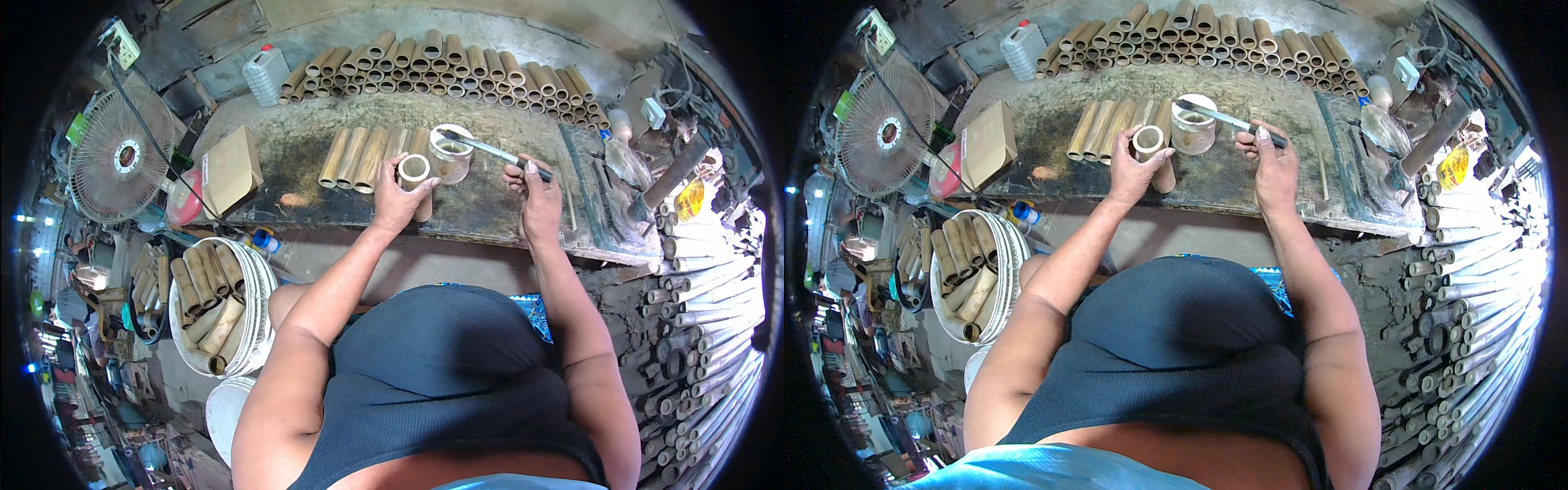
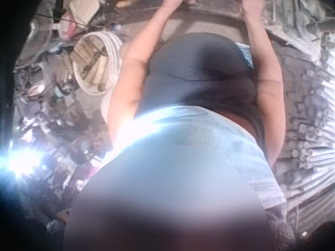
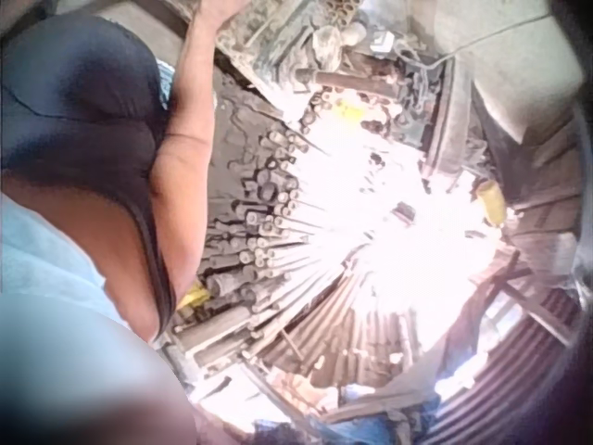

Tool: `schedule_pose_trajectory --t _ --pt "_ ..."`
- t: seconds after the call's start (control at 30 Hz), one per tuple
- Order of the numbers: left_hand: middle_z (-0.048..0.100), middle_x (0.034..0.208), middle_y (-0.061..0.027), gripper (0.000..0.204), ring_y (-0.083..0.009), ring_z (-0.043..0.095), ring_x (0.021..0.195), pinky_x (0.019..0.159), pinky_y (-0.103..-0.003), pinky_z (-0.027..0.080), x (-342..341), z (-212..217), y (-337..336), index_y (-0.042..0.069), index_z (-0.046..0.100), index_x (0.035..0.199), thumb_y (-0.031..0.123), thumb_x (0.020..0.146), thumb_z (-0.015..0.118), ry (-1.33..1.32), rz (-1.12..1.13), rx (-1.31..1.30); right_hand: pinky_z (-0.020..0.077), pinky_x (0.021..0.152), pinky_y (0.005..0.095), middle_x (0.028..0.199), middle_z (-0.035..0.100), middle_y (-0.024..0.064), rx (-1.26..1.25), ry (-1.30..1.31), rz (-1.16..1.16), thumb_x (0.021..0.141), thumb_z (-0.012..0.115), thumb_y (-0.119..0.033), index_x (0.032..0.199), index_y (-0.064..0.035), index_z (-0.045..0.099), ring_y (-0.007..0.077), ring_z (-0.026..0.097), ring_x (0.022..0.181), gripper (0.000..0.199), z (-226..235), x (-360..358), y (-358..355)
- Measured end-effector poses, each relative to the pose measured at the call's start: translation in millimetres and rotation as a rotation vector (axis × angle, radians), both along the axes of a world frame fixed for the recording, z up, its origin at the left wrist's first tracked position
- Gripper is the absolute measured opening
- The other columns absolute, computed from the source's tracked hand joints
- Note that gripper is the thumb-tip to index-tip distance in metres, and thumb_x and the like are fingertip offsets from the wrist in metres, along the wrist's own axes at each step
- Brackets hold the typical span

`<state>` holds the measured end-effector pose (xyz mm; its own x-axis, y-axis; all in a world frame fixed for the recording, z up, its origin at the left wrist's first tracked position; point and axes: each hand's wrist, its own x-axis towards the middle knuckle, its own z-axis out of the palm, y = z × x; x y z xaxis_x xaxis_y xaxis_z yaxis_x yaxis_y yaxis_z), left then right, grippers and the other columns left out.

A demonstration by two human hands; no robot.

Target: The person repeatedly picks up short bamboo tubes, inserts a metal rod into each tube, and rotates the rod to smooth the interior surface. Finished tubes are placed into a white bucket beside the workbench.

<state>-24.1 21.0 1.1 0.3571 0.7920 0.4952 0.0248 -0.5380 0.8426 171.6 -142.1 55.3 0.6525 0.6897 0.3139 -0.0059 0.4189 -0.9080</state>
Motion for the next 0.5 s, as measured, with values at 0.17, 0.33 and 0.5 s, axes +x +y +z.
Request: schedule_pose_trajectory --t 0.17,0.33,0.5 --pt "0.059 0.127 -0.0123 0.077 -0.0222 0.060 0.116 0.100 -0.036 0.049 9 -9 3 0.003 0.045 0.136 0.025 0.078 0.090 0.003 -0.092 -0.107 0.0490 0.078 0.0259 0.095 0.074 0.0098 0.037 0.042 0.069 0.106 0.055 -0.027 0.125 0.0009 0.059 0.0139 0.068 0.086 0.034 12 -19 -8" --pt "0.062 0.127 -0.0120 0.068 -0.0205 0.060 0.116 0.102 -0.037 0.047 0 -18 7 0.003 0.050 0.135 0.019 0.079 0.085 -0.033 -0.250 -0.229 0.0504 0.079 0.0270 0.095 0.074 0.0108 -0.025 -0.006 0.094 0.107 0.055 -0.024 0.125 0.0022 0.060 0.0159 0.068 0.086 0.032 14 -29 -5" --pt "0.064 0.121 -0.0097 0.065 -0.0188 0.061 0.112 0.100 -0.037 0.048 -7 -19 6 0.001 0.051 0.133 0.019 0.080 0.084 0.086 -0.231 -0.239 0.0494 0.079 0.0257 0.094 0.074 0.0092 -0.102 -0.121 0.079 0.107 0.056 -0.025 0.123 0.0009 0.061 0.0122 0.066 0.086 0.031 14 -38 -1"
